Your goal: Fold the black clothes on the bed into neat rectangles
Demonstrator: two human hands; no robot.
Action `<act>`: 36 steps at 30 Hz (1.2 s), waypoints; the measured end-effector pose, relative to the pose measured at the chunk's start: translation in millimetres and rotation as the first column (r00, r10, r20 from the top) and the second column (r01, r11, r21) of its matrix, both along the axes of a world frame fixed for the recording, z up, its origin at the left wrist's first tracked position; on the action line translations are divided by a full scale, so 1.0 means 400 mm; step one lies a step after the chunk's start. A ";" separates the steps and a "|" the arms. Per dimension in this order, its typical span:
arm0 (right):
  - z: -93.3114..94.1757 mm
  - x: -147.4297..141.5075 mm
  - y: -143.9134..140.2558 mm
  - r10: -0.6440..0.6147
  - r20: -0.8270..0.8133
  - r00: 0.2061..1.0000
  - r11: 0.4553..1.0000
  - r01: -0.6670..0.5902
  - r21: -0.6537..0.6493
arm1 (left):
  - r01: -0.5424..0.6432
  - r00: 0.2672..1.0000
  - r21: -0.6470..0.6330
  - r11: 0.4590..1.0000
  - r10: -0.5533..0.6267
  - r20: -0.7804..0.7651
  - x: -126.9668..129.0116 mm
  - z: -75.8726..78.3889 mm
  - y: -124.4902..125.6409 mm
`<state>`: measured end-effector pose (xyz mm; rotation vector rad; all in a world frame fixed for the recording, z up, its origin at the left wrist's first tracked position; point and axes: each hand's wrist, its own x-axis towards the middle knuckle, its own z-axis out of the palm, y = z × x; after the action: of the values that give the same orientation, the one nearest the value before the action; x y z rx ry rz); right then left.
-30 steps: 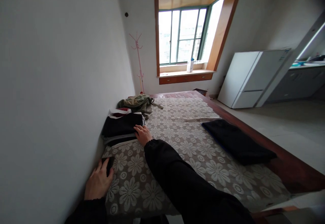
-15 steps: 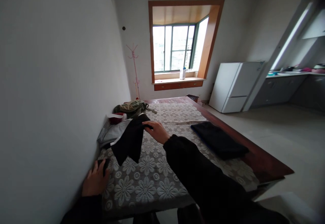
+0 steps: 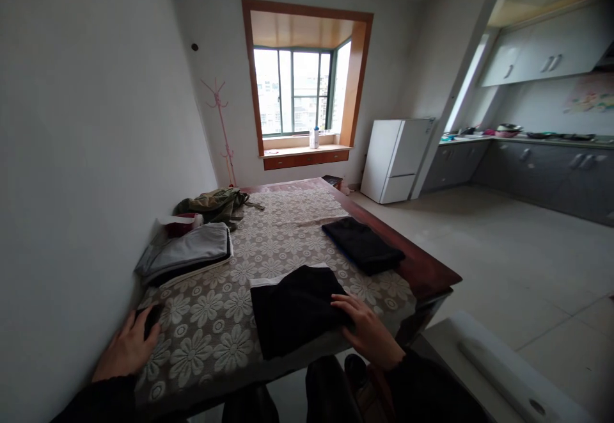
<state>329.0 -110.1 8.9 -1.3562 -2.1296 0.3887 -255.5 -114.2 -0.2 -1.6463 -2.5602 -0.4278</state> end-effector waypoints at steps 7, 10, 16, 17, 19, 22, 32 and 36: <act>0.007 -0.142 -0.054 0.114 0.157 0.981 0.987 -0.130 0.093 | 0.018 0.999 0.056 0.998 -0.020 0.036 0.067 0.031 -0.028; 0.005 -0.215 -0.052 0.201 0.146 0.969 0.978 -0.208 0.031 | 0.112 0.989 0.147 0.983 -0.124 0.075 0.182 0.044 -0.068; 0.003 -0.274 -0.039 0.160 0.108 0.981 0.987 -0.156 -0.045 | 0.242 0.841 0.338 0.909 -0.371 0.394 0.493 -0.019 -0.212; 0.007 -0.274 -0.037 0.154 0.086 0.984 0.987 -0.150 -0.050 | 0.223 0.811 0.352 0.909 -0.373 0.451 0.535 -0.038 -0.237; 0.016 -0.273 -0.028 0.127 0.014 0.992 0.990 -0.126 -0.058 | 0.206 0.736 0.368 0.907 -0.391 0.553 0.599 -0.072 -0.279; 0.042 -0.267 -0.005 0.024 -0.161 0.987 0.995 -0.039 -0.087 | 0.187 0.631 0.411 0.892 -0.430 0.646 0.653 -0.094 -0.313; 0.115 -0.301 -0.155 0.083 -0.713 0.696 0.953 -0.264 -0.147 | -0.109 0.086 0.430 0.896 -0.422 0.902 0.811 -0.010 -0.282; 0.093 -0.331 -0.212 0.143 -0.738 0.659 0.912 -0.378 -0.161 | -0.160 0.079 0.324 0.933 -0.315 0.946 0.817 -0.038 -0.296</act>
<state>196.8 -194.9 46.2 -0.8047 -1.6082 1.2016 71.3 -232.4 -15.5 -1.4961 -2.5779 -2.7874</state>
